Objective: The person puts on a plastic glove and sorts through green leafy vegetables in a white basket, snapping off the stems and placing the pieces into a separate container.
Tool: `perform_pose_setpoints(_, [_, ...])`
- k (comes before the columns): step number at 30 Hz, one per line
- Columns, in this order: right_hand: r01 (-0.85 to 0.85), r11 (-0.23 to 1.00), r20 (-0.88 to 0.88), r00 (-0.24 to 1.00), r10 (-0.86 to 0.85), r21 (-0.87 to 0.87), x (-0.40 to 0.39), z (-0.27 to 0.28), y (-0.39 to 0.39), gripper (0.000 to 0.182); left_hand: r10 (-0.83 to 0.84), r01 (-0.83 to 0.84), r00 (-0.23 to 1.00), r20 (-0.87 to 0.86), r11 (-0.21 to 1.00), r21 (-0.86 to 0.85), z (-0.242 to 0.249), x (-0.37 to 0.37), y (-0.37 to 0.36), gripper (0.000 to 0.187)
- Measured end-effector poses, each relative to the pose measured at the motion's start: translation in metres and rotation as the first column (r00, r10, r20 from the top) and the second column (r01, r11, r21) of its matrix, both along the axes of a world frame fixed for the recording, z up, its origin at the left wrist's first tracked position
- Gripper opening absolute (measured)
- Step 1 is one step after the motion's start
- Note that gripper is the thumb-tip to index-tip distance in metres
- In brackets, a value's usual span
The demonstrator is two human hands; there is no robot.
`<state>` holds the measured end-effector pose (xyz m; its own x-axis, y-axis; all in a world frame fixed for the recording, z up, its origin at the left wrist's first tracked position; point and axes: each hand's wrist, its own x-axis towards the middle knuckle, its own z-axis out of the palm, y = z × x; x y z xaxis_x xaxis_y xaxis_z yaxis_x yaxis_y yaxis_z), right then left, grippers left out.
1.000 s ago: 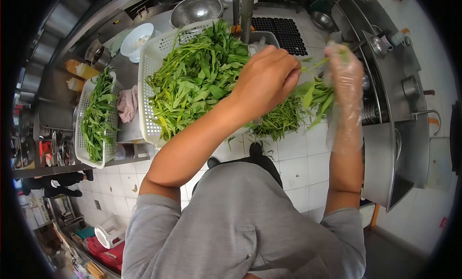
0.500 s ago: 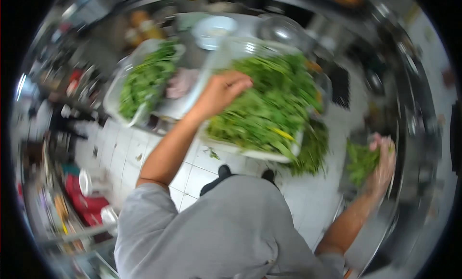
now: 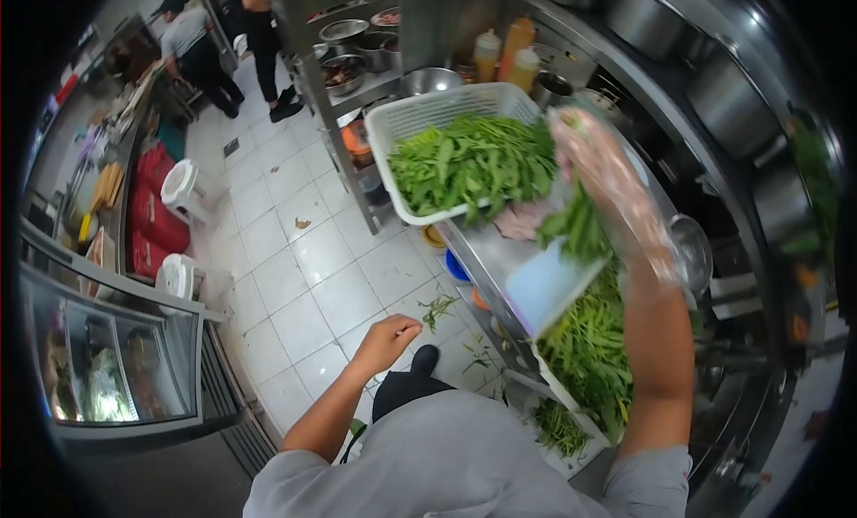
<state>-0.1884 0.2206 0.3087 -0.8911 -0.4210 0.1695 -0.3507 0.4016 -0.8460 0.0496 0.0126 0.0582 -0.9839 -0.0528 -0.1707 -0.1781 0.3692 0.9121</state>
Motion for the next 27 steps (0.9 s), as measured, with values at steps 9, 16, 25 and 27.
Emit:
perform_pose_setpoints(9, [0.171,0.658,-0.204,0.979,-0.027,0.734,-0.113,-0.145,-0.198,0.064,0.160,-0.160,0.987,0.020,0.987,-0.020,-0.015,0.010,-0.057,0.019])
perform_pose_setpoints(16, [0.120,0.984,0.161,0.977,-0.141,0.130,-0.101,-0.098,-0.169,0.077,0.093,-0.096,0.995,-0.044,0.993,-0.062,-0.018,-0.010,-0.071,0.017])
perform_pose_setpoints(25, [0.167,0.907,0.037,0.985,-0.166,-0.386,-0.035,0.005,-0.020,0.068,-0.024,-0.254,0.669,-0.743,0.932,-0.259,0.068,-0.139,-0.057,0.024])
perform_pose_setpoints(27, [0.301,0.878,0.027,0.949,-0.314,-0.373,0.002,0.020,0.026,0.063,-0.063,-0.218,0.596,-0.801,0.947,-0.237,0.086,-0.162,-0.041,0.024])
